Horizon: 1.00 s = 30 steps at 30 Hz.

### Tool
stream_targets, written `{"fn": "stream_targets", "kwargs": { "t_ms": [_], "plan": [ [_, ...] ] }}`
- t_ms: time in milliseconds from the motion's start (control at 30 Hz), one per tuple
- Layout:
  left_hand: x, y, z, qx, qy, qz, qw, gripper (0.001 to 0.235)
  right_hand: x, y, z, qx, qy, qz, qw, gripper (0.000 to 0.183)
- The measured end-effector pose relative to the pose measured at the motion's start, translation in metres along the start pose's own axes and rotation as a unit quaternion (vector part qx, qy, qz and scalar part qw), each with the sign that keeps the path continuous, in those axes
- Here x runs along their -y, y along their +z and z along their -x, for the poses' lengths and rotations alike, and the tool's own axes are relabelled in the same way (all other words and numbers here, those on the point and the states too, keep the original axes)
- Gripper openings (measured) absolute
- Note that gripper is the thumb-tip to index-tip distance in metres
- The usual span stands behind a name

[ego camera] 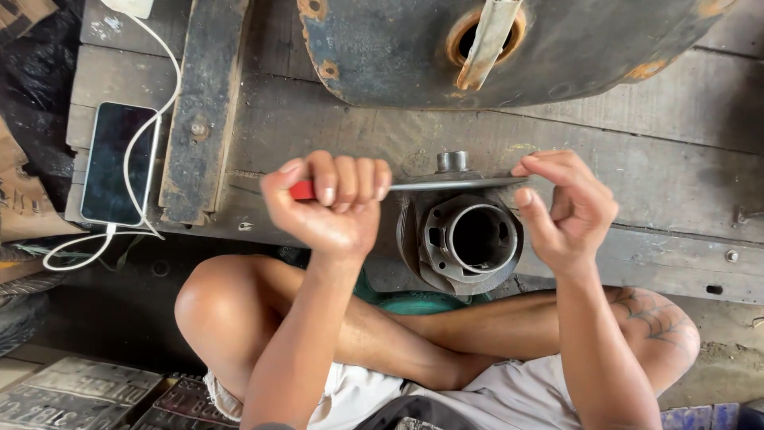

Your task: Cleaning a motorcycle engine cylinder using a wire brush and a metal scraping tool

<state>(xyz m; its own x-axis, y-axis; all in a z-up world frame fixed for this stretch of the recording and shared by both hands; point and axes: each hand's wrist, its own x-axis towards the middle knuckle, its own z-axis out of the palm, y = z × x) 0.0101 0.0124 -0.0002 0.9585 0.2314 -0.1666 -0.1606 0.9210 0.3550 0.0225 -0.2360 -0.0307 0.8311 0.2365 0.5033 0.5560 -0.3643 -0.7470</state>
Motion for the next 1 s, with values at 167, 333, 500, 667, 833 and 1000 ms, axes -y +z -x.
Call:
{"fn": "stream_targets", "kwargs": {
  "t_ms": [167,333,500,667,833,1000],
  "plan": [
    [0.010,0.002,-0.003,0.044,-0.026,-0.002,0.999,0.033,-0.017,-0.006,0.006,-0.023,0.022,0.014,0.999,0.023],
    [-0.009,0.002,-0.008,-0.017,-0.023,-0.031,0.999,0.033,-0.007,0.009,0.000,-0.018,0.010,0.029,0.999,0.022],
    [0.014,-0.002,-0.011,0.054,-0.017,0.005,0.998,0.034,-0.018,-0.008,-0.004,-0.009,0.025,0.019,0.999,0.029],
    [0.019,0.001,-0.009,0.065,-0.053,-0.005,0.997,0.031,-0.024,-0.018,0.010,-0.027,0.058,0.028,0.998,0.027],
    [0.006,-0.027,-0.018,0.112,0.000,-0.003,0.994,0.033,-0.025,0.000,-0.001,-0.029,0.006,-0.036,0.999,0.017],
    [0.038,-0.015,-0.013,0.141,0.002,0.003,0.990,0.033,-0.045,-0.027,0.010,-0.036,0.020,-0.013,0.999,0.020]
  ]
}}
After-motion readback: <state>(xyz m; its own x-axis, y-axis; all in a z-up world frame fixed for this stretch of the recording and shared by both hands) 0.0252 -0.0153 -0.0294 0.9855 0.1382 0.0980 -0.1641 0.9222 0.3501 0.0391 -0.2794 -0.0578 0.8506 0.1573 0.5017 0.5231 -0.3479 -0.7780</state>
